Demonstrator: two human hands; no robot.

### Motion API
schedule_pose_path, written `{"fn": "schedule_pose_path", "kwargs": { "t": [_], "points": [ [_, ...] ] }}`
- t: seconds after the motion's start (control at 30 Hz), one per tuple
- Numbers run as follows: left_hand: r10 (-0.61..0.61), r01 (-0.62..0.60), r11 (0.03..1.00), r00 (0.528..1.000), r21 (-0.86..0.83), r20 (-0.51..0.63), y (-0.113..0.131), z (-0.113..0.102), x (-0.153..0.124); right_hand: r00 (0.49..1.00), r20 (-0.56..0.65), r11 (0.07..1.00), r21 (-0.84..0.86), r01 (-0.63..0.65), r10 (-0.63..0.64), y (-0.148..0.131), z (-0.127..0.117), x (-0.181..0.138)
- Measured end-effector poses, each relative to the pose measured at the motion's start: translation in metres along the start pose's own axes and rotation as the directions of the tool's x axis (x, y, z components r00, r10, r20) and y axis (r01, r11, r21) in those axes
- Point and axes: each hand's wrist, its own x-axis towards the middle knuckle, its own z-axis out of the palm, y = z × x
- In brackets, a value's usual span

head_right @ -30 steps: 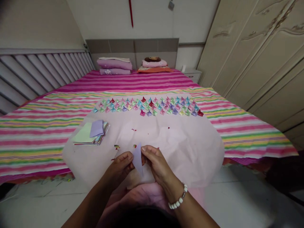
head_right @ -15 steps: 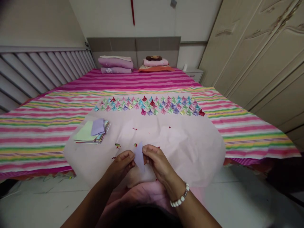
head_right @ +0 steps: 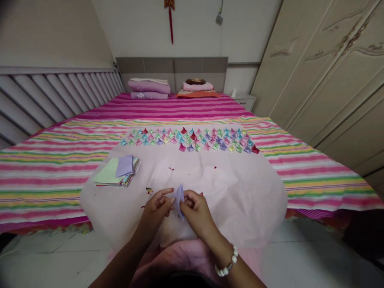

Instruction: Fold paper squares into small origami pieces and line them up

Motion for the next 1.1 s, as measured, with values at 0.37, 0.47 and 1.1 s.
{"fn": "schedule_pose_path", "kwargs": {
  "t": [0.37,0.47,1.1],
  "points": [
    [0.233,-0.231,0.857,0.971,0.461,0.053,0.013,0.012,-0.018,0.898,-0.055,0.753,-0.569,0.331,-0.437,0.003,0.008,-0.005],
    [0.227,-0.246,0.821,0.969,0.515,0.101,0.014,0.011,-0.017,0.882,-0.02,0.699,-0.618,0.36,-0.471,0.006,0.009,-0.007],
    [0.247,-0.245,0.831,0.967,0.5,0.064,0.006,0.008,-0.008,0.809,-0.079,0.667,-0.615,0.42,-0.582,0.007,0.015,-0.009]
  ]
}}
